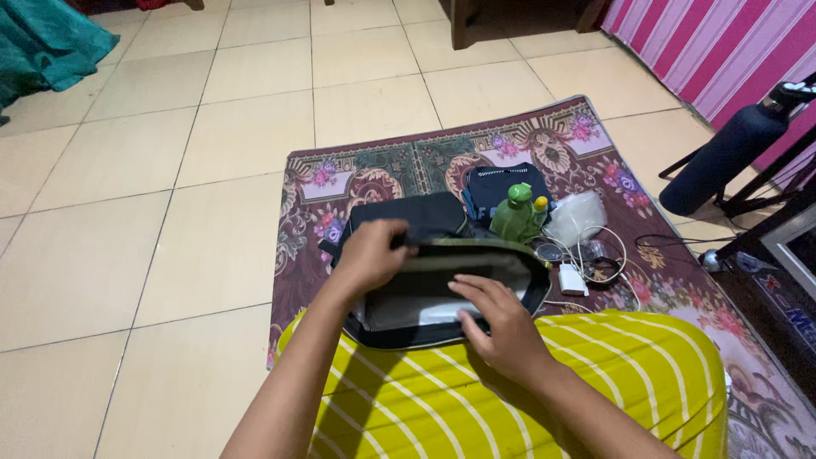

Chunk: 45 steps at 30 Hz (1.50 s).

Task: The person opens a black backpack on their lap, places a green water bottle inside, folds a pair of dark pants, a white shirt and a yellow garment and places them in the bag, adds a small orange item and a tissue pack, then zips the backpack closed.

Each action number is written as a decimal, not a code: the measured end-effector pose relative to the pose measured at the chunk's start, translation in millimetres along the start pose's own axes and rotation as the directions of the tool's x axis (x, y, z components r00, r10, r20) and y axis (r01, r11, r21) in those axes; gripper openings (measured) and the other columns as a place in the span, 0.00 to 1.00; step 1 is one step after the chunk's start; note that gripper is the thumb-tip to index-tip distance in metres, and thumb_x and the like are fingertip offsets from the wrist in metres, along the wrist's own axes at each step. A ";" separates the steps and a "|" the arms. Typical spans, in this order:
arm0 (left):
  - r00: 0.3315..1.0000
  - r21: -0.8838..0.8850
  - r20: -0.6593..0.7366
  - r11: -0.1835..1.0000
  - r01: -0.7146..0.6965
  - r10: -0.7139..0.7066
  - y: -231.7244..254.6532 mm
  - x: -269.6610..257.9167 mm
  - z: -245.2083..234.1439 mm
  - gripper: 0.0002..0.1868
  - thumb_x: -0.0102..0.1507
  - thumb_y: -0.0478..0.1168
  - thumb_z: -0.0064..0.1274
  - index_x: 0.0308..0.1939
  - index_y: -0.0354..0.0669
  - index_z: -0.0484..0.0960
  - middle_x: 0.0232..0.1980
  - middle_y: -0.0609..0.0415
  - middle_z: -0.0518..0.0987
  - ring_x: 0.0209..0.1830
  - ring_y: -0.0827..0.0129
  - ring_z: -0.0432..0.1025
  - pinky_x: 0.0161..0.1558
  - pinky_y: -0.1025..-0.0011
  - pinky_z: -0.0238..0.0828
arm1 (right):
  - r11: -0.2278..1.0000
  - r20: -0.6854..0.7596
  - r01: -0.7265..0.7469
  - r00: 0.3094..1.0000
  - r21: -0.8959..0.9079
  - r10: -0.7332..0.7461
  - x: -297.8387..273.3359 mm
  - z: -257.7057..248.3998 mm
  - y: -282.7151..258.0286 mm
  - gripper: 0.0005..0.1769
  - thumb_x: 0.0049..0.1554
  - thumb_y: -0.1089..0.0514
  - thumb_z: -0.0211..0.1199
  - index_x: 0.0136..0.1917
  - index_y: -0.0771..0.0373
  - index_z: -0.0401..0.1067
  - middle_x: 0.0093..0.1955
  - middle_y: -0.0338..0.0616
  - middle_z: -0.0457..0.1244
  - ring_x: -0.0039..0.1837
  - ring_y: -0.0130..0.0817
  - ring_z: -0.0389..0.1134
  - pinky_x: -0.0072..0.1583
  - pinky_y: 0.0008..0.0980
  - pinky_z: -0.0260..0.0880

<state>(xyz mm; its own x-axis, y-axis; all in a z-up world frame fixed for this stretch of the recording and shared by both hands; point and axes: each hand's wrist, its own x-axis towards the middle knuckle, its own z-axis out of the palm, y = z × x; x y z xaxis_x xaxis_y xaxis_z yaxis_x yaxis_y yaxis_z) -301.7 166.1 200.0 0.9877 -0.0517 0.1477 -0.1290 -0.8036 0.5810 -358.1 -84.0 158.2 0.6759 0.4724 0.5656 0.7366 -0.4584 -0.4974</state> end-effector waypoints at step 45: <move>0.753 0.165 -0.478 0.888 -0.430 0.453 26.7 15.9 -28.8 0.15 0.53 0.27 0.52 0.42 0.41 0.83 0.38 0.46 0.82 0.41 0.50 0.77 0.44 0.54 0.72 | 0.903 0.759 0.180 0.619 -0.389 0.203 132.4 85.3 112.6 0.36 0.48 0.47 0.65 0.67 0.62 0.69 0.68 0.62 0.61 0.68 0.61 0.62 0.66 0.53 0.59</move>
<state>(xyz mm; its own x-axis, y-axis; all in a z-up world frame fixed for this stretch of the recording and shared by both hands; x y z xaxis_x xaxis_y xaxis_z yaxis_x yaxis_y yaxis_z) -292.1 160.9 240.9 0.6424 -0.1194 0.7570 -0.5243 -0.7890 0.3205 -183.6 -8.9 121.0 0.5867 0.7703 -0.2499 0.7778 -0.6219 -0.0911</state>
